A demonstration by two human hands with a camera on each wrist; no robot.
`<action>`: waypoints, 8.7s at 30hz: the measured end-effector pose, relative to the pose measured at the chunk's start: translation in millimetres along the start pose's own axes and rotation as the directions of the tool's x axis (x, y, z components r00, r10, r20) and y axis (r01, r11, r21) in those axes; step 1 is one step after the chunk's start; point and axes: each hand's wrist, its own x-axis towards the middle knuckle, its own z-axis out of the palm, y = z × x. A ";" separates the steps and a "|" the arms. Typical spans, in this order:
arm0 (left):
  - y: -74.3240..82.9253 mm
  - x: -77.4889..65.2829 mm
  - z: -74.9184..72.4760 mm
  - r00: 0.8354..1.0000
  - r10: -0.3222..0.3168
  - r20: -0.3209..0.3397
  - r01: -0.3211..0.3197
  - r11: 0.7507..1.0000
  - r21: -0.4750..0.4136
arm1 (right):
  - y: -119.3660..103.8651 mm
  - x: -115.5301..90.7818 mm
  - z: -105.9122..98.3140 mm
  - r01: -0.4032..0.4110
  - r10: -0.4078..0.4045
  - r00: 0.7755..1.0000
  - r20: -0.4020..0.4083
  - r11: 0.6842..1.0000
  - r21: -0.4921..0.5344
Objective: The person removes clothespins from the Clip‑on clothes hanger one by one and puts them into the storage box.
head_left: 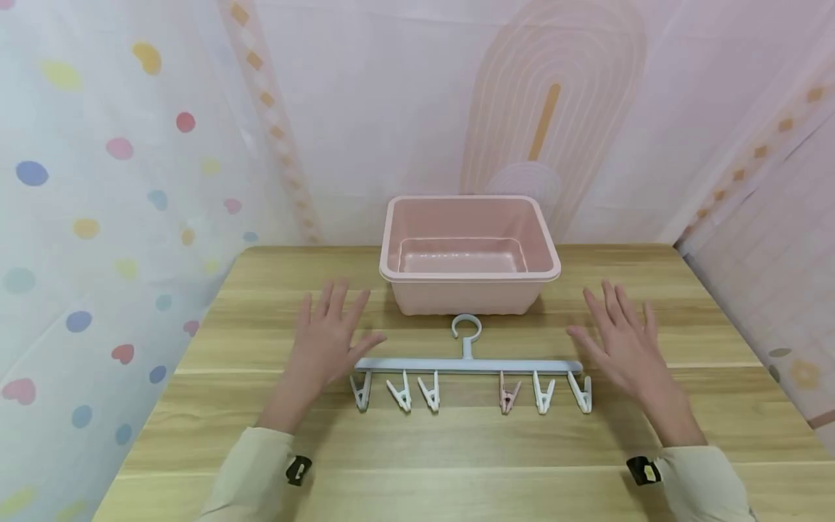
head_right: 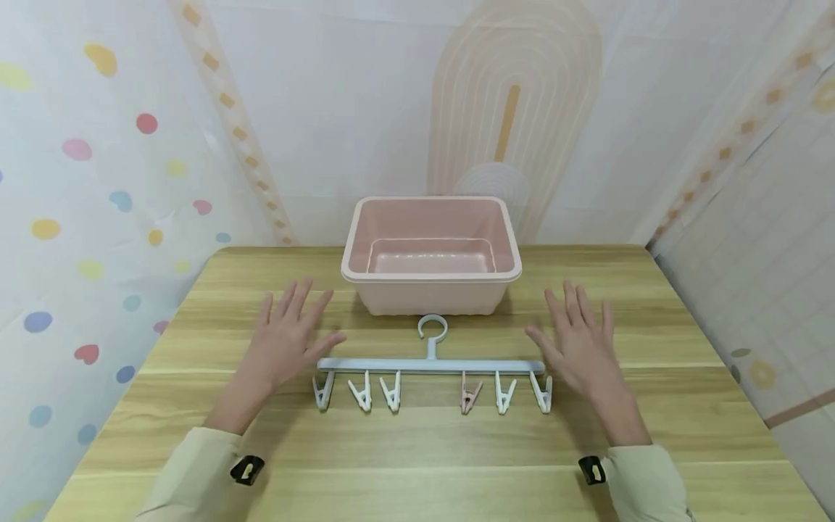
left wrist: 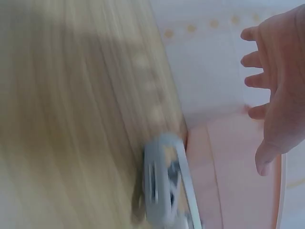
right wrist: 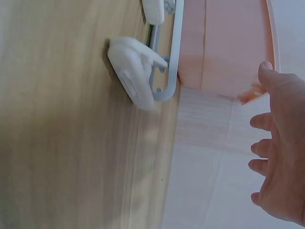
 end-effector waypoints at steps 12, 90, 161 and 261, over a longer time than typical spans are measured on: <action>42.5 0.2 24.6 0.995 0.078 0.056 -0.079 0.997 0.014 | -9.9 -5.4 8.7 -0.016 0.016 1.000 -0.015 0.999 0.035; 101.9 -15.2 3.6 0.967 0.239 -0.087 -0.254 0.899 -0.357 | -21.8 -33.9 16.3 -0.179 -0.049 0.976 0.213 0.376 0.909; 66.7 -27.2 -25.6 0.920 0.243 -0.307 -0.387 0.679 -0.624 | -29.0 -20.9 12.9 -0.066 -0.501 0.864 -0.047 -0.206 0.976; 37.2 -44.8 -11.3 0.957 0.205 -0.203 -0.287 0.760 -0.583 | -85.6 140.3 -29.4 0.005 -0.055 0.995 0.079 0.851 0.525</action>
